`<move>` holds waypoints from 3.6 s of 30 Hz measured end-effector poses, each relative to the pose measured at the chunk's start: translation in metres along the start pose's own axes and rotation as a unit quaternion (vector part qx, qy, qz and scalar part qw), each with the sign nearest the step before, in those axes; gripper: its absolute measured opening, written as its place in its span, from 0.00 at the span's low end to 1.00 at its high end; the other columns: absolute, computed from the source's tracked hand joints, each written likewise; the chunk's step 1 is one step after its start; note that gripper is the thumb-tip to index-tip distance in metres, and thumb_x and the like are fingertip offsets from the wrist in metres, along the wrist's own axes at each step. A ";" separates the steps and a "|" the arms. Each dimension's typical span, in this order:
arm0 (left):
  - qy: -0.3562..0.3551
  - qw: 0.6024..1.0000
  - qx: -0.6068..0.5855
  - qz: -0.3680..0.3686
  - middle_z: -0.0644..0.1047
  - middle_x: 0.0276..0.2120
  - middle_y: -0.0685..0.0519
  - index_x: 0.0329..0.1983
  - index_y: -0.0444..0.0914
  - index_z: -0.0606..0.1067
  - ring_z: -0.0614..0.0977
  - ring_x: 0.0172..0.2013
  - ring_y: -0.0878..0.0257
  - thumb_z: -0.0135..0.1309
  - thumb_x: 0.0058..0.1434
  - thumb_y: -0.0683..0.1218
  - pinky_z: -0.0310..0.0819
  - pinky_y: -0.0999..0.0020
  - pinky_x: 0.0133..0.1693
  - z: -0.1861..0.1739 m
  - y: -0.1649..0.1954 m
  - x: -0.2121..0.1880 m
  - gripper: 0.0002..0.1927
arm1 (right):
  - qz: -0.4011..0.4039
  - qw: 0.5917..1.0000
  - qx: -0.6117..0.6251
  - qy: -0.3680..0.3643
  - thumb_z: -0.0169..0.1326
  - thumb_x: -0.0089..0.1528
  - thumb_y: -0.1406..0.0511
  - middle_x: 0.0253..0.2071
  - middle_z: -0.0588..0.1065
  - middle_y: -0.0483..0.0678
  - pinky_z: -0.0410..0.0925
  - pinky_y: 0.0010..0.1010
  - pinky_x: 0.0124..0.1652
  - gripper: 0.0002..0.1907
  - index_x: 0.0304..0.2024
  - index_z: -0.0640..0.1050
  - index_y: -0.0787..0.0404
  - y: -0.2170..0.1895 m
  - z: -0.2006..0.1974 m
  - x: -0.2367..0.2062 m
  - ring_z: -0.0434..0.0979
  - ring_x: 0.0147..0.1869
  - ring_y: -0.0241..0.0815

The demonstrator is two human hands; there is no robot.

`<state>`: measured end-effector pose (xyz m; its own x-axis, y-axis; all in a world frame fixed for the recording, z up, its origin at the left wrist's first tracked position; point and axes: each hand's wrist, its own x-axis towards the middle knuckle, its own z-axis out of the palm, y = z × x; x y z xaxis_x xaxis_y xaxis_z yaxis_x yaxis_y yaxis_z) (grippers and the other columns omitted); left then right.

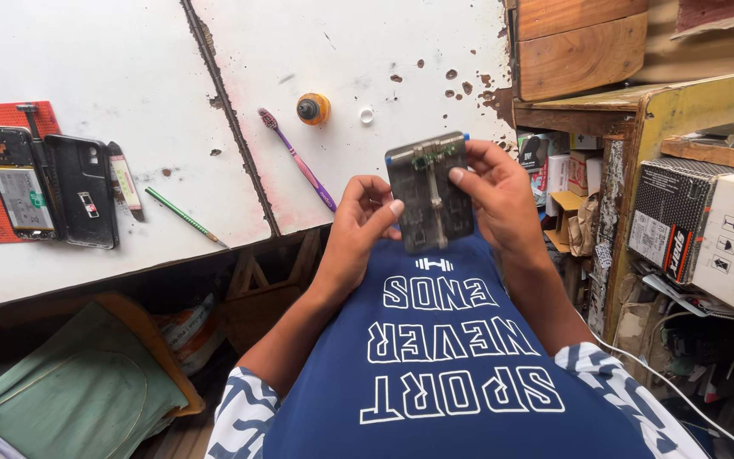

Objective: The person works on a disassembled mobile phone, handling the motherboard and connecting a ribbon cable. They then open a box of spare parts, interact with another person who hands over a phone, and sort through various components on the table.

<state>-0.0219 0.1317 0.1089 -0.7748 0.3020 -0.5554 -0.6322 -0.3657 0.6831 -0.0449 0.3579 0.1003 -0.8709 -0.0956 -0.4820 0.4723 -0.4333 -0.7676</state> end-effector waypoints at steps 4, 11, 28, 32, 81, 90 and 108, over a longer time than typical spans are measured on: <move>-0.030 0.994 0.035 0.096 0.70 0.50 0.53 0.66 0.40 0.57 0.76 0.54 0.66 0.59 0.63 0.40 0.78 0.69 0.53 0.006 0.040 -0.028 0.32 | 0.009 0.999 0.016 -0.051 0.52 0.65 0.79 0.53 0.77 0.56 0.72 0.32 0.59 0.19 0.59 0.69 0.70 -0.014 0.023 -0.042 0.78 0.58 0.41; -0.057 0.955 0.217 0.196 0.75 0.59 0.47 0.62 0.36 0.75 0.80 0.58 0.61 0.57 0.64 0.37 0.77 0.68 0.58 0.030 0.079 -0.051 0.22 | -0.007 0.991 -0.059 -0.119 0.55 0.63 0.77 0.57 0.71 0.54 0.69 0.35 0.62 0.31 0.66 0.60 0.62 -0.036 0.049 -0.058 0.74 0.63 0.42; 0.010 0.900 0.308 0.309 0.78 0.53 0.48 0.54 0.37 0.78 0.83 0.53 0.60 0.60 0.62 0.36 0.80 0.69 0.57 0.049 0.058 -0.063 0.16 | -0.054 0.974 -0.136 -0.172 0.55 0.67 0.71 0.58 0.68 0.51 0.72 0.31 0.61 0.18 0.57 0.67 0.61 -0.046 0.050 -0.073 0.72 0.62 0.37; 0.006 0.895 0.308 0.323 0.78 0.54 0.48 0.55 0.37 0.78 0.83 0.53 0.61 0.60 0.62 0.35 0.81 0.72 0.54 0.050 0.056 -0.065 0.17 | -0.055 0.975 -0.144 -0.164 0.55 0.67 0.71 0.58 0.68 0.51 0.71 0.29 0.60 0.17 0.56 0.67 0.61 -0.047 0.050 -0.075 0.71 0.61 0.35; -0.022 0.950 0.235 0.203 0.77 0.55 0.49 0.60 0.34 0.75 0.82 0.53 0.67 0.54 0.63 0.34 0.81 0.76 0.49 0.031 0.057 -0.050 0.20 | -0.349 0.846 -0.393 -0.090 0.65 0.64 0.71 0.65 0.67 0.49 0.65 0.44 0.72 0.11 0.47 0.78 0.60 -0.023 0.034 -0.055 0.63 0.75 0.46; -0.014 0.964 0.205 0.166 0.78 0.52 0.51 0.58 0.34 0.77 0.81 0.48 0.70 0.53 0.62 0.33 0.77 0.79 0.42 0.026 0.052 -0.046 0.20 | -0.297 0.859 -0.405 -0.100 0.66 0.62 0.73 0.55 0.74 0.51 0.71 0.33 0.60 0.11 0.45 0.79 0.62 -0.020 0.032 -0.048 0.75 0.63 0.44; 0.282 0.929 -0.121 0.206 0.80 0.46 0.43 0.58 0.25 0.74 0.83 0.45 0.63 0.50 0.65 0.29 0.79 0.70 0.50 -0.052 -0.006 -0.091 0.17 | -0.400 0.752 -0.521 -0.055 0.61 0.63 0.75 0.50 0.76 0.51 0.72 0.38 0.55 0.11 0.47 0.78 0.64 0.043 -0.018 0.034 0.76 0.56 0.51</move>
<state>0.0520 0.0606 0.1307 -0.7862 -0.3924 -0.4774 -0.2109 -0.5559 0.8041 -0.0520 0.3523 0.0430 -0.9118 -0.2768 0.3033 -0.4087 0.5412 -0.7349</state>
